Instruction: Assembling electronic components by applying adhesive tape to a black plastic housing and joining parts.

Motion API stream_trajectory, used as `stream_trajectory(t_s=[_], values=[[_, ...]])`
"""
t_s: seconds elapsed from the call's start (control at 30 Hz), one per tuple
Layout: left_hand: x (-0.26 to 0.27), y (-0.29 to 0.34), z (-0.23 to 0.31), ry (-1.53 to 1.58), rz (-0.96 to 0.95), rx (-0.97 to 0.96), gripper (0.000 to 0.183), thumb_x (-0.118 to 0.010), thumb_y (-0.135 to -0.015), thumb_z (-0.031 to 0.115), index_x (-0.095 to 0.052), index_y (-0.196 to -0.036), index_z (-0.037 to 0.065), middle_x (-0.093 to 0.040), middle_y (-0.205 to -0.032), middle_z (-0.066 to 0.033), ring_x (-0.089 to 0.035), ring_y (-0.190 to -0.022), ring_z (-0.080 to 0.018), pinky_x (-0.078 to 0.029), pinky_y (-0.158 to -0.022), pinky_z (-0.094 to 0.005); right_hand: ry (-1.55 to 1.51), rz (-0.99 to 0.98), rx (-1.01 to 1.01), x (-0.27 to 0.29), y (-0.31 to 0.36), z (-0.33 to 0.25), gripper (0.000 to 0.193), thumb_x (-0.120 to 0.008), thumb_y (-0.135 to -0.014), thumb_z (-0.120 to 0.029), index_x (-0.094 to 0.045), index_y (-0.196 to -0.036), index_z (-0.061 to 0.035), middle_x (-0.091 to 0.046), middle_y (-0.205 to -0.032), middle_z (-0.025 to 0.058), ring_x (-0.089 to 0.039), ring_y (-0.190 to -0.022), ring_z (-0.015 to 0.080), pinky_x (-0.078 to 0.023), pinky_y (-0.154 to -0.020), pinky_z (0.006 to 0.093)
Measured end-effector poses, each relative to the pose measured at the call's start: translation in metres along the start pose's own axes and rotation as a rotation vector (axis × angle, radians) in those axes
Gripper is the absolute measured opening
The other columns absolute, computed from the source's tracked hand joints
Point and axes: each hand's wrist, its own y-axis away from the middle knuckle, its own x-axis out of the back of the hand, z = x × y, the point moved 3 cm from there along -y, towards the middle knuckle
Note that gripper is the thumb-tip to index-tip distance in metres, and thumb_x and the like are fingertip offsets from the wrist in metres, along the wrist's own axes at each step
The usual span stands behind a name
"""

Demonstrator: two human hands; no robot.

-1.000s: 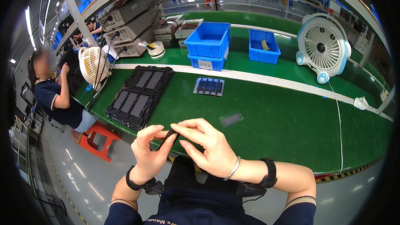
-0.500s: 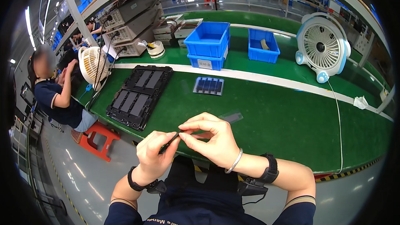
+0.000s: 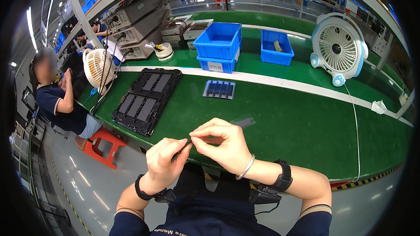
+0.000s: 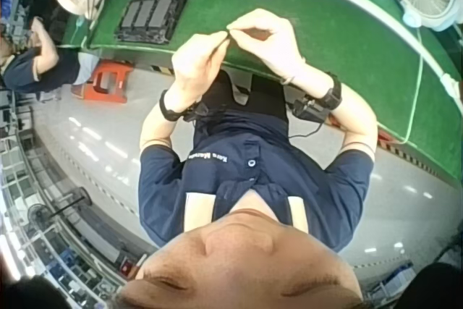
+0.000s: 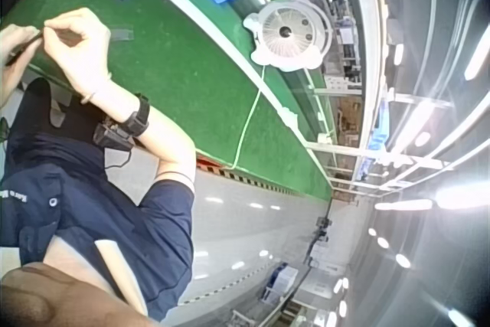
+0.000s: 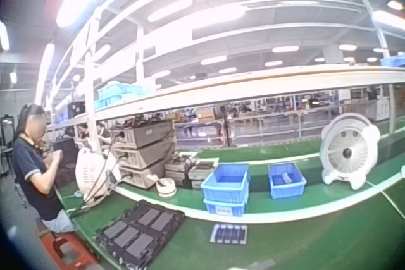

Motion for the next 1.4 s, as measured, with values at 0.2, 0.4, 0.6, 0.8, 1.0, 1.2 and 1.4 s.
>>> stream_trajectory(t_s=[0.2, 0.4, 0.6, 0.8, 1.0, 1.2, 1.4], values=[[-0.001, 0.001, -0.001, 0.002, -0.040, 0.013, 0.044, -0.071, -0.067, -0.008, -0.048, -0.103, 0.003, -0.060, -0.072, -0.0099, -0.059, -0.056, -0.0228, -0.045, -0.048, -0.0297, 0.048, 0.020, 0.045, 0.000, 0.001, 0.002, 0.014, -0.064, -0.078, 0.000, -0.068, -0.091, -0.0011, -0.061, -0.091, 0.0071, -0.061, -0.086, 0.0144, -0.055, -0.074, 0.0260], [-0.001, 0.001, -0.004, 0.055, -0.038, 0.069, 0.046, -0.071, -0.067, -0.008, -0.047, -0.104, 0.004, -0.061, -0.077, -0.0102, -0.059, -0.057, -0.0229, -0.046, -0.048, -0.0302, 0.010, 0.033, -0.003, -0.001, 0.002, 0.002, 0.015, -0.064, -0.078, 0.001, -0.068, -0.092, -0.0008, -0.061, -0.091, 0.0079, -0.062, -0.083, 0.0141, -0.055, -0.074, 0.0254], [-0.002, 0.002, 0.000, 0.015, -0.074, 0.032, 0.046, -0.072, -0.066, -0.008, -0.048, -0.104, 0.004, -0.061, -0.075, -0.0098, -0.058, -0.057, -0.0225, -0.045, -0.048, -0.0298, 0.060, -0.001, -0.008, 0.001, 0.002, 0.009, 0.015, -0.062, -0.080, 0.000, -0.067, -0.094, -0.0004, -0.060, -0.093, 0.0086, -0.061, -0.085, 0.0144, -0.053, -0.072, 0.0241], [0.000, 0.002, -0.009, -0.009, -0.047, 0.129, 0.044, -0.072, -0.067, -0.007, -0.050, -0.105, 0.003, -0.062, -0.077, -0.0108, -0.062, -0.063, -0.0225, -0.050, -0.055, -0.0297, -0.056, 0.017, -0.055, -0.007, 0.008, 0.011, 0.023, -0.056, -0.083, 0.001, -0.064, -0.105, 0.0002, -0.059, -0.106, 0.0111, -0.060, -0.096, 0.0177, -0.051, -0.084, 0.0280], [0.004, 0.000, -0.011, -0.010, -0.078, 0.169, 0.046, -0.071, -0.068, -0.006, -0.050, -0.108, 0.002, -0.063, -0.078, -0.0096, -0.064, -0.066, -0.0206, -0.050, -0.058, -0.0294, -0.076, -0.022, -0.107, -0.010, 0.011, 0.009, 0.028, -0.052, -0.085, 0.002, -0.060, -0.112, -0.0002, -0.055, -0.117, 0.0127, -0.057, -0.106, 0.0209, -0.046, -0.092, 0.0309], [0.004, -0.002, -0.010, 0.049, -0.060, 0.146, 0.043, -0.066, -0.071, -0.007, -0.050, -0.111, 0.002, -0.060, -0.073, -0.0081, -0.056, -0.057, -0.0216, -0.045, -0.051, -0.0309, 0.145, -0.081, 0.023, -0.007, 0.008, 0.005, 0.028, -0.053, -0.082, 0.003, -0.060, -0.109, 0.0032, -0.057, -0.112, 0.0131, -0.060, -0.102, 0.0218, -0.051, -0.086, 0.0293], [0.004, 0.002, -0.011, 0.012, -0.118, 0.203, 0.044, -0.071, -0.069, -0.004, -0.052, -0.108, 0.003, -0.064, -0.078, -0.0081, -0.064, -0.066, -0.0193, -0.050, -0.059, -0.0283, 0.076, -0.010, -0.013, -0.010, 0.008, 0.007, 0.025, -0.055, -0.081, 0.001, -0.063, -0.105, 0.0017, -0.060, -0.103, 0.0129, -0.062, -0.094, 0.0190, -0.052, -0.083, 0.0285]])
